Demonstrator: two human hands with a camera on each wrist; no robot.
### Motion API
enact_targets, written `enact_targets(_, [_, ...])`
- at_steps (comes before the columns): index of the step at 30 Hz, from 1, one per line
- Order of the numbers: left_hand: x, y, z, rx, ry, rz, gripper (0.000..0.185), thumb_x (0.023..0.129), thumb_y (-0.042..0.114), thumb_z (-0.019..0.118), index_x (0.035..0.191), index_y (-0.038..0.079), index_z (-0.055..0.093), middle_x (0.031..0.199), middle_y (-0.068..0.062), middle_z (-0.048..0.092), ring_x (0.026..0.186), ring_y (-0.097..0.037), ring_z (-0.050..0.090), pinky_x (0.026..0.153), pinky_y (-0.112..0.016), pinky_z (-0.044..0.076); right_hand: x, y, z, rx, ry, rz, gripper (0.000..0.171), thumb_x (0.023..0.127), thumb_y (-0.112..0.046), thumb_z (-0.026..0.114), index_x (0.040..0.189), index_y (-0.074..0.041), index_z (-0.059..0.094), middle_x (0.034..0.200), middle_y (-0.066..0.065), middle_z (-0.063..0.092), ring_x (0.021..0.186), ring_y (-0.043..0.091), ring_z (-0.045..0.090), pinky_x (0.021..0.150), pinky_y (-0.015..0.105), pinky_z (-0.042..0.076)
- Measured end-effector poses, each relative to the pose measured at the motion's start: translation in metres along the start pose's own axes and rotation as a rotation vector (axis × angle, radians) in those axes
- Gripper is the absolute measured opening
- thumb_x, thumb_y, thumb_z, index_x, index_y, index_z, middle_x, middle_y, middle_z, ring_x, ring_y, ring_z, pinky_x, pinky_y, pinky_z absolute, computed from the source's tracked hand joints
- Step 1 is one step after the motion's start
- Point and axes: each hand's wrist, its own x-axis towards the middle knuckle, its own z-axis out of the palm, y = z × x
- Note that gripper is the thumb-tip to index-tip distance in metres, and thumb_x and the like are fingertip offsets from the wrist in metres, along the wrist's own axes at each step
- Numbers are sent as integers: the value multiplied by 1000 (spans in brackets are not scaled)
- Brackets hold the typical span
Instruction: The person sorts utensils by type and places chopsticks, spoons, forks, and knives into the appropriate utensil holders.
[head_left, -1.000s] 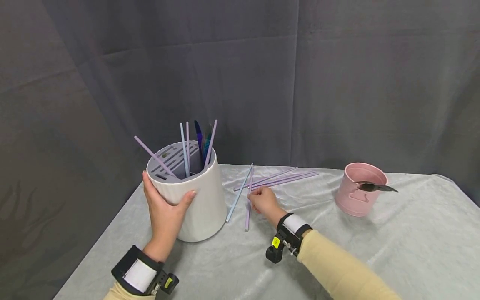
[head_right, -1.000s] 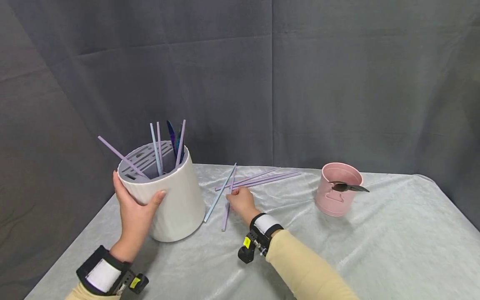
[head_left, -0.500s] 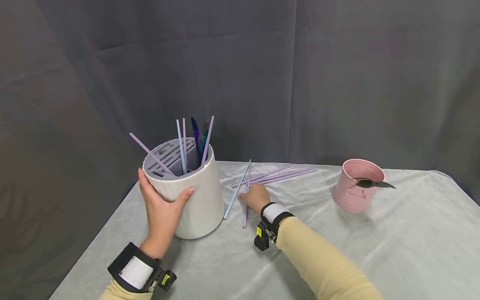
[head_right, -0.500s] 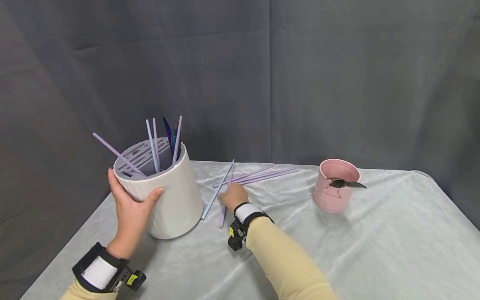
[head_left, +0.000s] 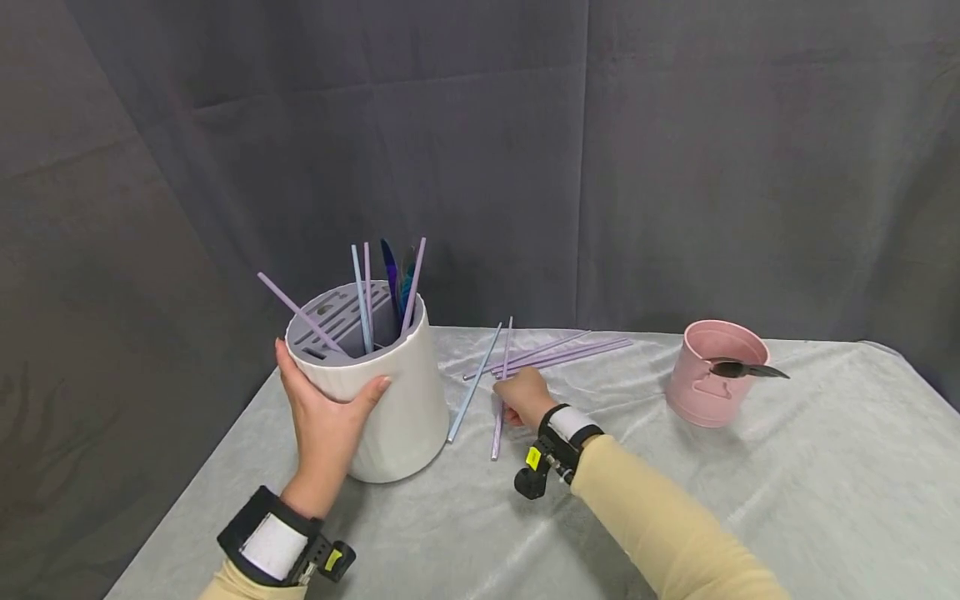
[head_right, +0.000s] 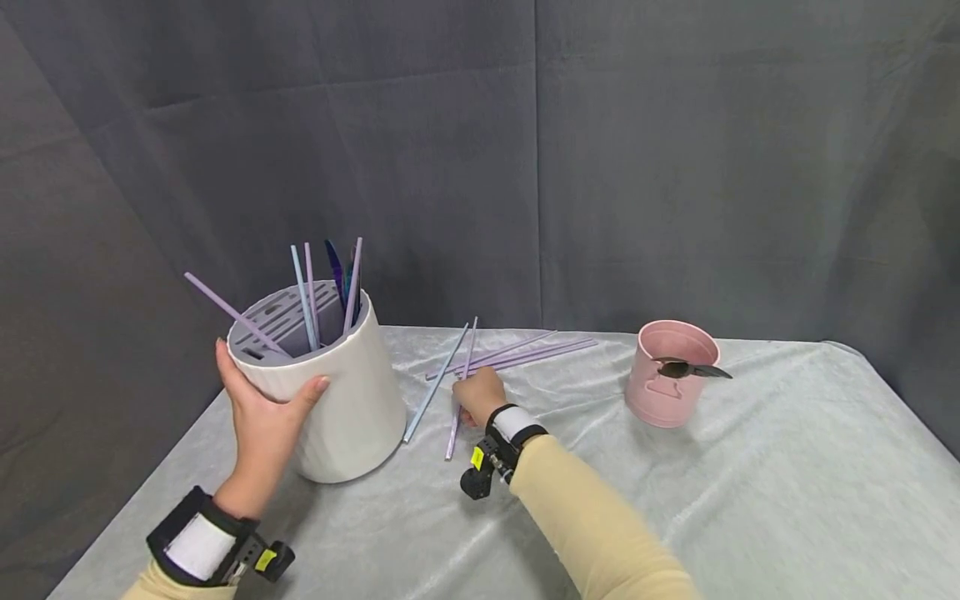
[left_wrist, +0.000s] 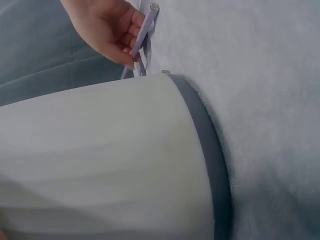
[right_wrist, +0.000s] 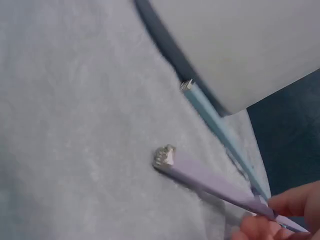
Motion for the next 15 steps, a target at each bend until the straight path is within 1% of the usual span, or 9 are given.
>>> enact_targets(2, [-1,-1,1,2,4,5,125,70,35,88,154,5,0,157,-16,11,142,-26,15,115,-47,13,0,2,-4,74,-19,33,16,88,-5,56,73,-1,52,53,3,46,42,12,45,38,23,42])
enact_targets(4, [-1,-2,1,2,7,8,126,70,37,88,154,5,1,157,-16,12,142,-27,16,115,-48,13,-1,5,-10,173,-44,45,11,90,-4,57,82,3,55,58,5,50,46,12,49,43,24,46])
enact_targets(6, [-1,-2,1,5,9,13,125,70,38,88,154,5,1,157,-16,12,142,-27,17,114,-49,14,-1,7,-17,258,-73,47,10,93,-2,56,91,8,56,63,7,55,51,13,54,49,25,50])
enact_targets(9, [-1,-2,1,9,10,19,125,70,39,87,154,5,1,157,-17,13,141,-28,17,114,-50,14,-2,7,-29,358,-113,32,18,95,1,55,107,15,54,71,9,61,59,13,62,59,27,55])
enact_targets(12, [0,-2,1,10,10,24,125,70,36,88,154,5,1,156,-17,13,141,-28,18,114,-50,15,-6,4,-40,434,-118,4,30,95,4,55,122,15,48,75,8,64,62,13,66,62,27,55])
enact_targets(15, [1,-2,1,6,12,31,124,69,28,89,154,5,2,156,-17,15,140,-28,19,114,-49,15,-14,-4,-47,518,-113,-66,38,94,5,55,129,13,45,78,7,65,64,13,67,65,28,56])
